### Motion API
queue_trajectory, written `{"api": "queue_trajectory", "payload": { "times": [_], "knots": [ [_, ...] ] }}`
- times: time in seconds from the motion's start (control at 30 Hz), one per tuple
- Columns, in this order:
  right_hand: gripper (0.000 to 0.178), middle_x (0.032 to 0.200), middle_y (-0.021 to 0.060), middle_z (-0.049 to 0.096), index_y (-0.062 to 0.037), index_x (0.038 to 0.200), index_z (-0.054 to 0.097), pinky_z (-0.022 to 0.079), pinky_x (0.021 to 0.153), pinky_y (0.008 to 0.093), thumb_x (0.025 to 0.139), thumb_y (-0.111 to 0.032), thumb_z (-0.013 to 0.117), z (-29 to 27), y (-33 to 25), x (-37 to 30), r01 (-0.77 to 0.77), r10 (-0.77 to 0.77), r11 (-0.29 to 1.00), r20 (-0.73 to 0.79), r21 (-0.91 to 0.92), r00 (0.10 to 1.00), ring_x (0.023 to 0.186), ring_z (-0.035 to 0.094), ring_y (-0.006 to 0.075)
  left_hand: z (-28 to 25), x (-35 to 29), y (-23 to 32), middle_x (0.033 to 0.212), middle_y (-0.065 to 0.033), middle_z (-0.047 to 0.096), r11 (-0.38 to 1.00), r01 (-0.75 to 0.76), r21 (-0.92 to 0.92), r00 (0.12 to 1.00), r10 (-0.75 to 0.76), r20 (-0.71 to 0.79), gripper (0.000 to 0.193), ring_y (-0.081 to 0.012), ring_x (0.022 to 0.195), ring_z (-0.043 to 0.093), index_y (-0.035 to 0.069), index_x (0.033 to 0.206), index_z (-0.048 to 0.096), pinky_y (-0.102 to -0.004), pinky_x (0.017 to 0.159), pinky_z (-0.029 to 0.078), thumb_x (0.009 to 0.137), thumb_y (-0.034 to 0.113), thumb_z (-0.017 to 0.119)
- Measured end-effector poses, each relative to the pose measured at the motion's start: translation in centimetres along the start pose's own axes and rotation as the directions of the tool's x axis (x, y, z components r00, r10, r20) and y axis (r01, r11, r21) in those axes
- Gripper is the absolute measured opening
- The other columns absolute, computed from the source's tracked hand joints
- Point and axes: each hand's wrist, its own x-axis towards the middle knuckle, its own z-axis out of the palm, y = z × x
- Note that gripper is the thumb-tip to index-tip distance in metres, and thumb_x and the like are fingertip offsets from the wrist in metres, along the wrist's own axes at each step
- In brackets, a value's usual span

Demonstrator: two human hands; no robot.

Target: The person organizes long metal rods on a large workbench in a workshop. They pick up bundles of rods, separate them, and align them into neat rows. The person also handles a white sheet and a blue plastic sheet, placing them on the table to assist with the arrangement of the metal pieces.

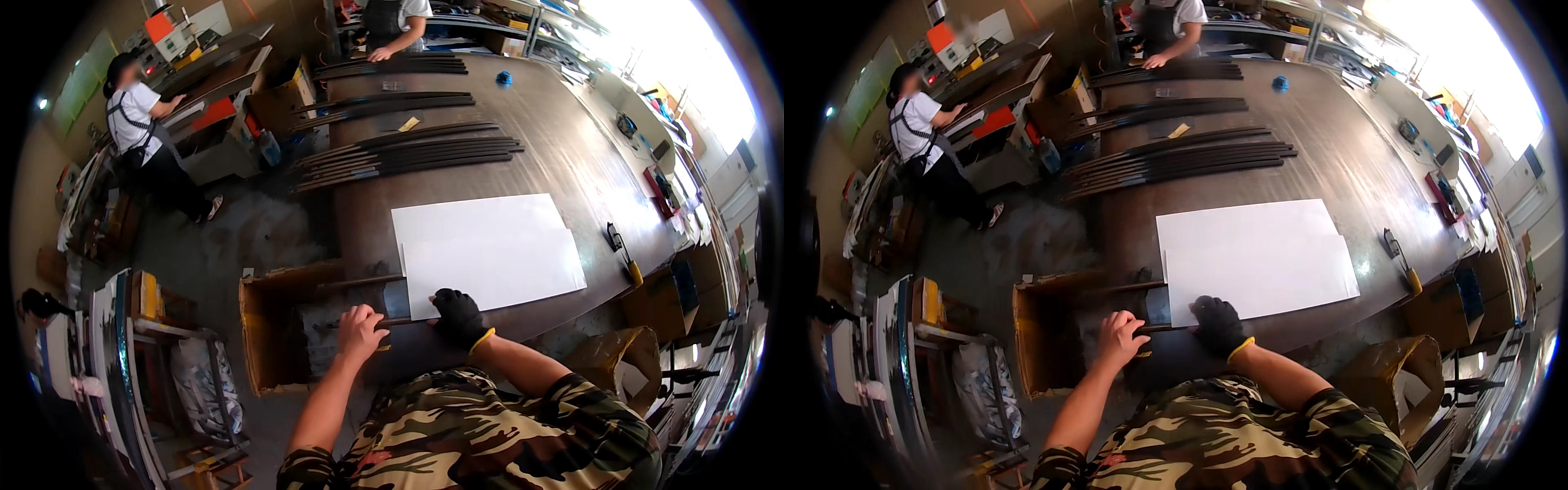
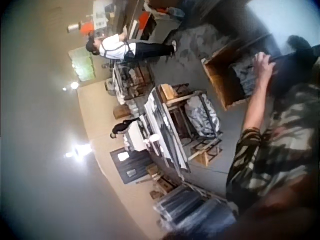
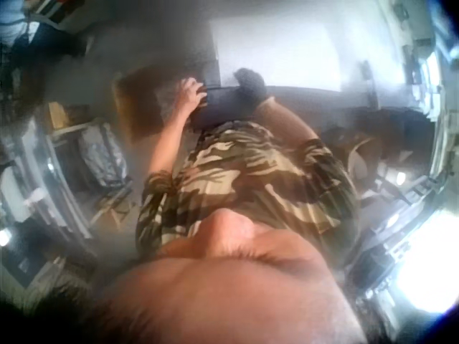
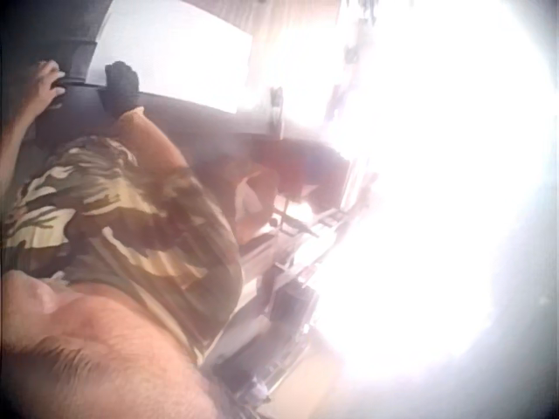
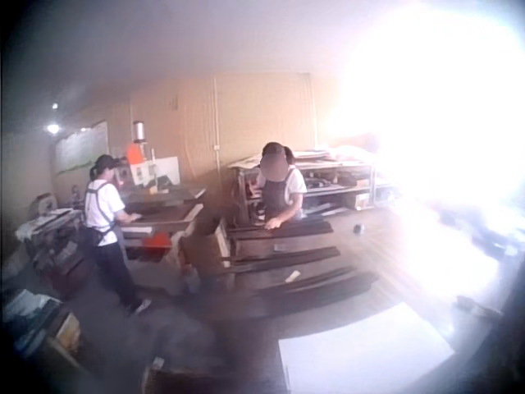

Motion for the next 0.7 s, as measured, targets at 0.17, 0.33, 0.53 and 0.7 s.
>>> {"api": "queue_trajectory", "payload": {
  "times": [0.17, 0.33, 0.53, 0.7],
  "knots": [
    [0.044, 0.099, 0.012, 0.062, -0.0103, 0.103, 0.059, 0.052, 0.076, 0.0453, 0.075, -0.04, 0.076, -1.9, -1.3, 2.9, -0.037, 0.045, 0.999, 0.259, -0.034, 0.965, 0.093, 0.064, 0.0331, 0.8, 1.1, -1.4, 0.087, -0.0055, 0.061, 0.989, -0.148, 0.022, 0.986, 0.146, 0.079, 0.013, -0.0259, 0.089, 0.06, 0.009, 0.081, 0.071, -0.0397, 0.076, 0.047, 0.074, 0.019, 0.075],
    [0.049, 0.102, 0.0165, 0.067, -0.0101, 0.112, 0.061, 0.052, 0.078, 0.0471, 0.079, -0.046, 0.068, 0.7, -2.8, 2.7, 0.069, -0.063, 0.998, 0.367, -0.002, 0.928, 0.093, 0.065, 0.0373, -0.4, -1.3, -1.5, 0.078, -0.0066, 0.062, 0.879, -0.331, 0.343, 0.911, 0.203, 0.359, 0.01, -0.0267, 0.082, 0.061, 0.013, 0.071, 0.068, -0.0411, 0.073, 0.05, 0.074, 0.022, 0.071],
    [0.031, 0.094, 0.0121, 0.07, -0.0175, 0.097, 0.066, 0.052, 0.075, 0.0473, 0.086, -0.045, 0.056, 0.4, -1.8, 5.7, 0.014, -0.01, 1.0, 0.492, -0.004, 0.87, 0.089, 0.067, 0.0356, 0.6, -1.1, -0.7, 0.084, -0.004, 0.058, 0.981, -0.157, 0.113, 0.987, 0.155, 0.033, 0.01, -0.0243, 0.088, 0.061, 0.013, 0.075, 0.067, -0.041, 0.07, 0.051, 0.075, 0.021, 0.073],
    [0.029, 0.085, 0.0111, 0.07, -0.0178, 0.084, 0.067, 0.052, 0.073, 0.0446, 0.087, -0.043, 0.054, 2.4, 0.3, 4.8, -0.001, 0.001, 1.0, 0.466, -0.001, 0.885, 0.084, 0.067, 0.0355, 2.5, -2.8, 0.2, 0.083, -0.0047, 0.056, 0.995, 0.01, 0.099, 1.0, -0.013, 0.027, 0.011, -0.0246, 0.087, 0.06, 0.011, 0.074, 0.066, -0.0419, 0.067, 0.053, 0.076, 0.02, 0.072]
  ]
}}
